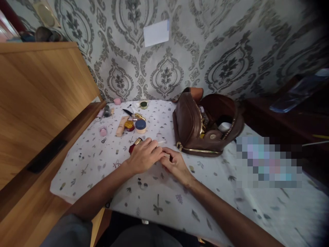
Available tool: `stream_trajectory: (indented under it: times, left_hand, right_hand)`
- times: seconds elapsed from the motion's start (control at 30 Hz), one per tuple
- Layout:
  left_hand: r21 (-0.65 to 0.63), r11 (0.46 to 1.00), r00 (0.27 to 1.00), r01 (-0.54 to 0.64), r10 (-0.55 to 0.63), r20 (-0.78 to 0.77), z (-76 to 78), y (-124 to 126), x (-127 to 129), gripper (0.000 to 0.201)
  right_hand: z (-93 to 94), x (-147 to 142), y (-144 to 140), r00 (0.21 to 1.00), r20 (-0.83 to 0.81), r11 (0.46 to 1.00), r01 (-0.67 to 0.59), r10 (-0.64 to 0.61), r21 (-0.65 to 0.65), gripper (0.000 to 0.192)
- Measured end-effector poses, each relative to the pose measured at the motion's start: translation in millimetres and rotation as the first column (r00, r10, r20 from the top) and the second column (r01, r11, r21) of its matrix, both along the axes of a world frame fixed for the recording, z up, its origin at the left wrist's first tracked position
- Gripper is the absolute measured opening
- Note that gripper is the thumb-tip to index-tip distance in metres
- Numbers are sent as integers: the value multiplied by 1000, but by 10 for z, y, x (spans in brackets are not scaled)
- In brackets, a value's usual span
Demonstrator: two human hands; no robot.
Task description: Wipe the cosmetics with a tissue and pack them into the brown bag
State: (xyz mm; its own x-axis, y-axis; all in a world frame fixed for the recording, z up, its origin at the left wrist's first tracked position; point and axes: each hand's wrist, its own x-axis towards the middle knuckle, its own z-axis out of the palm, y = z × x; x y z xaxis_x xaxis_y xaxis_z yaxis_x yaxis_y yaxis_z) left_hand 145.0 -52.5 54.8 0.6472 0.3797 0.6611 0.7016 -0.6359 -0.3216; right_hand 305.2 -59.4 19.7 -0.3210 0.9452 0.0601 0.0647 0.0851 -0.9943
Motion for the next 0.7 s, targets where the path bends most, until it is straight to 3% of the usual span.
stream_trajectory:
  times: [0.13, 0.3, 0.53, 0.7]
  left_hand:
    - [-27, 1000, 994, 10, -13, -112, -18, -93, -211, 26]
    - [-146, 987, 989, -63, 42, -143, -143, -247, -623, 27]
    - [-389, 908, 983, -156, 181, 27, -350, -441, -1139, 25]
    - [-436, 890, 965, -137, 219, 145, -397, -520, -1176, 25]
  right_hand:
    - [-5, -40, -50, 990, -69, 977, -131, 120, -171, 36]
    - [-34, -79, -74, 978, -47, 955, -207, 202, -212, 51]
    - [-50, -75, -98, 972, 10, 960, -229, 233, -159, 51]
    - [-78, -132, -105, 983, 13, 976, -182, 185, -122, 51]
